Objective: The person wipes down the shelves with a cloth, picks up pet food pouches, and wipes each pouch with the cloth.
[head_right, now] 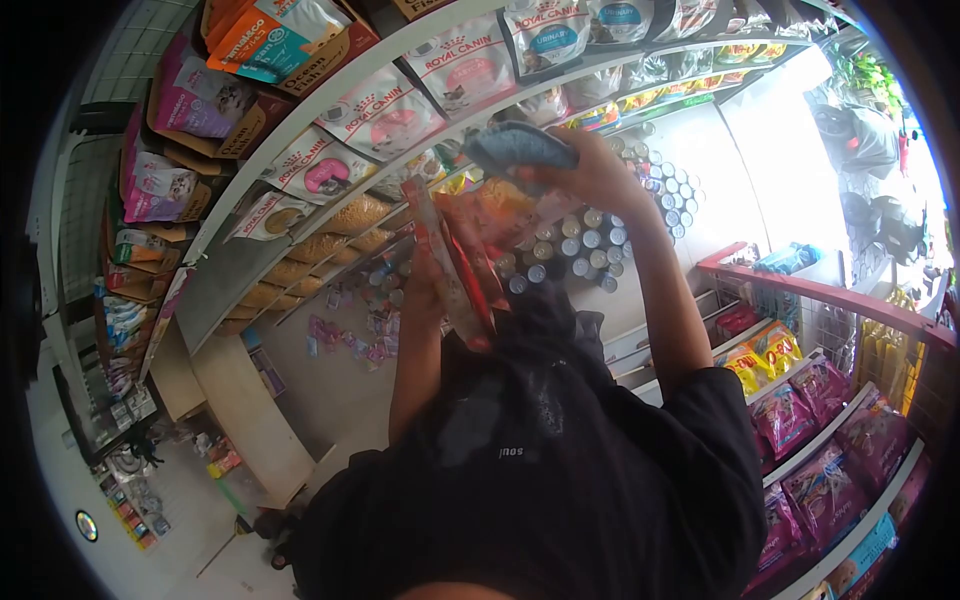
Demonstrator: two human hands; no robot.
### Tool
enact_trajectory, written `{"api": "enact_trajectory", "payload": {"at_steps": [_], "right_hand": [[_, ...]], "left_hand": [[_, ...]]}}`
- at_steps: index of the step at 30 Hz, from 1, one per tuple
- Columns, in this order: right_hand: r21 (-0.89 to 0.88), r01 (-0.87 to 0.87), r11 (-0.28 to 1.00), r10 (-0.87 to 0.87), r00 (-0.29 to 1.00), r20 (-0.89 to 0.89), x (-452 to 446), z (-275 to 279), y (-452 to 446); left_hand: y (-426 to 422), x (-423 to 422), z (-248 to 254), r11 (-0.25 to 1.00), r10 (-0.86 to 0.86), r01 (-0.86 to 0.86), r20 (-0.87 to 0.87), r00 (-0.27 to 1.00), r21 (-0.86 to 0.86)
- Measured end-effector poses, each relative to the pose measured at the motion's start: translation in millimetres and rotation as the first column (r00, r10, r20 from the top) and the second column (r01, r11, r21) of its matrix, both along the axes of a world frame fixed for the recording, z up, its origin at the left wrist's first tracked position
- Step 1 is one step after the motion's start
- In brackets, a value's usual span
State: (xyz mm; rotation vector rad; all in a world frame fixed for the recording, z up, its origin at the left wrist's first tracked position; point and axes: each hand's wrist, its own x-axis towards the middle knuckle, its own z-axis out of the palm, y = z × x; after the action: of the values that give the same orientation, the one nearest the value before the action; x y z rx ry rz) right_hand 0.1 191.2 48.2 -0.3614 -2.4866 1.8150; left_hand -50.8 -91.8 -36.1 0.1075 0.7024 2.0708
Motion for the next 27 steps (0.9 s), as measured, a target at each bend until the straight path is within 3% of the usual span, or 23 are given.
{"api": "enact_trajectory", "payload": {"at_steps": [7,11,16,21,27], "right_hand": [[0.034,0.183,0.983,-0.183,0.983,0.002,-7,-18,-11],[-0.038,0.306,0.951,-0.301,0.948,0.100,-9,-24,-14],[-0.274,0.220,0.936,-0.228,0.974,0.002,-2,-15,-14],[-0.091,0.104,0.990,-0.121,0.972,-0.199,0,-12,-11],[-0.124,0.209,0.970,-0.224,0.967,-0.122,-4,-12,-14]], "left_hand": [[14,10,33,0.994,0.096,-0.095,0.020,0.995,-0.044],[16,7,29,0.995,0.101,-0.101,-0.027,0.995,-0.013],[9,6,18,0.997,0.073,-0.074,-0.012,0.997,-0.029],[10,10,36,0.995,0.095,-0.095,-0.006,0.995,-0.033],[17,12,34,0.991,0.119,-0.122,-0.040,0.992,-0.058]]}}
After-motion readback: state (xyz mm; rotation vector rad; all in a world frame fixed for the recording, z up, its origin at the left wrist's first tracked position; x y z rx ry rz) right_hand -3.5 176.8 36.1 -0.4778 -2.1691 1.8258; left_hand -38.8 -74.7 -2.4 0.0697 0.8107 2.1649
